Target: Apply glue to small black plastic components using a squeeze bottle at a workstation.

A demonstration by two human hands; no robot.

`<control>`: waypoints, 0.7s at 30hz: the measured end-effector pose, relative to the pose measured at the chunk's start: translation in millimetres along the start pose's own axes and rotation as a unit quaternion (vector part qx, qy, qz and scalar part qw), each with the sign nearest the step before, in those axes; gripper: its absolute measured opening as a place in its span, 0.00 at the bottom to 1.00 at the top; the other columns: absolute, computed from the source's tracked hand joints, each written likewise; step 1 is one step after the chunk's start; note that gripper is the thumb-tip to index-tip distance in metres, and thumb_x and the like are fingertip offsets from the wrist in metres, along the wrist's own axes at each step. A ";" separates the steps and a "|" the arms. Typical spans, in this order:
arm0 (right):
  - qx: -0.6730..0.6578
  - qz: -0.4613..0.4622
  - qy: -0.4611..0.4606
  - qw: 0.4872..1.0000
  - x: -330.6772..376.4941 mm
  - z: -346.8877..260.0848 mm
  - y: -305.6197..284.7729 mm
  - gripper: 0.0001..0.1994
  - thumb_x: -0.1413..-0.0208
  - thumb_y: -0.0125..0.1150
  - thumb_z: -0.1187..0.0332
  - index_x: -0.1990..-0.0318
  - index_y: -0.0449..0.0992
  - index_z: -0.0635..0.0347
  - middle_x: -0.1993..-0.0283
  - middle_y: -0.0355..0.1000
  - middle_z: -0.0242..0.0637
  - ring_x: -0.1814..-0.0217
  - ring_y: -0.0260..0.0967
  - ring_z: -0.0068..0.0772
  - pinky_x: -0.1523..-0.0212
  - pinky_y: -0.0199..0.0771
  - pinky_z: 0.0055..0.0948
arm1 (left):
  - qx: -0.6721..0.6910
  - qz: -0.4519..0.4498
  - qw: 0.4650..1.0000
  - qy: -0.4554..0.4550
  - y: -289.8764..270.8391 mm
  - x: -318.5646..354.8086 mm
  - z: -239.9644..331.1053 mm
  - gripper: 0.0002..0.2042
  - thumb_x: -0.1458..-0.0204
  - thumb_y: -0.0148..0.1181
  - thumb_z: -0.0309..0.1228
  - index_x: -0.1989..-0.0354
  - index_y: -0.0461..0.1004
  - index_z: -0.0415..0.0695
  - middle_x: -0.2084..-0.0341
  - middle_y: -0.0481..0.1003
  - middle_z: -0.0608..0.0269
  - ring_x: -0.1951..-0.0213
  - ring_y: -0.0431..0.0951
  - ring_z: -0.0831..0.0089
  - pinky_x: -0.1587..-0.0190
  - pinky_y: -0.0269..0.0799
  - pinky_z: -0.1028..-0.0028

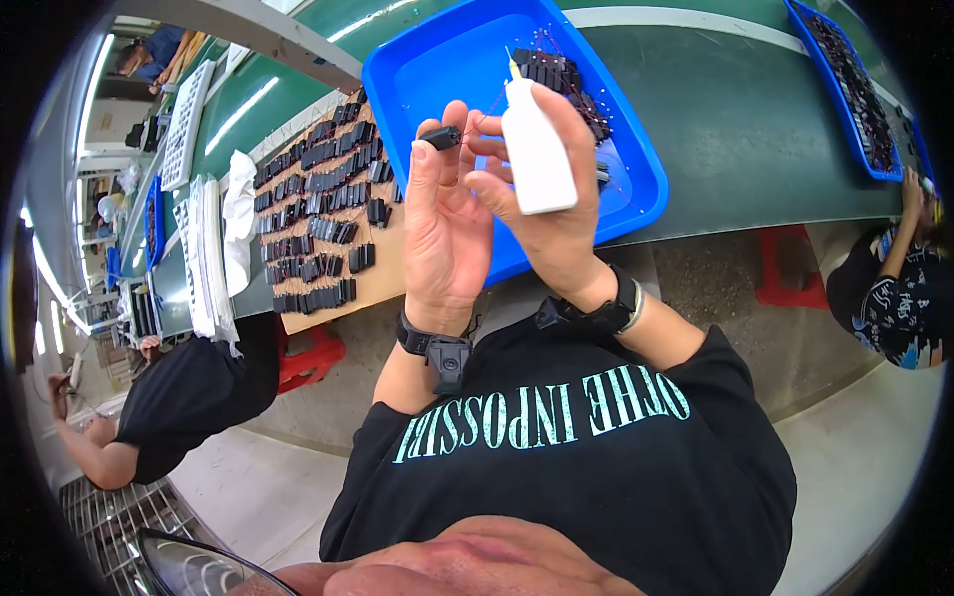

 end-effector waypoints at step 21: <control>-0.021 0.000 0.025 0.999 -11.0 7.2 20.2 0.31 0.45 0.57 0.82 0.35 0.53 0.61 0.61 0.71 0.39 0.58 0.73 0.29 0.55 0.76 0.27 | -0.069 0.031 0.996 -0.057 -43.6 13.9 14.3 0.12 0.41 0.56 0.28 0.50 0.68 0.40 0.57 0.75 0.59 0.59 0.76 0.75 0.57 0.72 0.74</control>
Point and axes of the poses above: each hand's wrist, its own x-axis away from the middle knuckle, its own y-axis out of the palm, z = x × y, the point moved 8 cm from there along -x, towards the middle knuckle
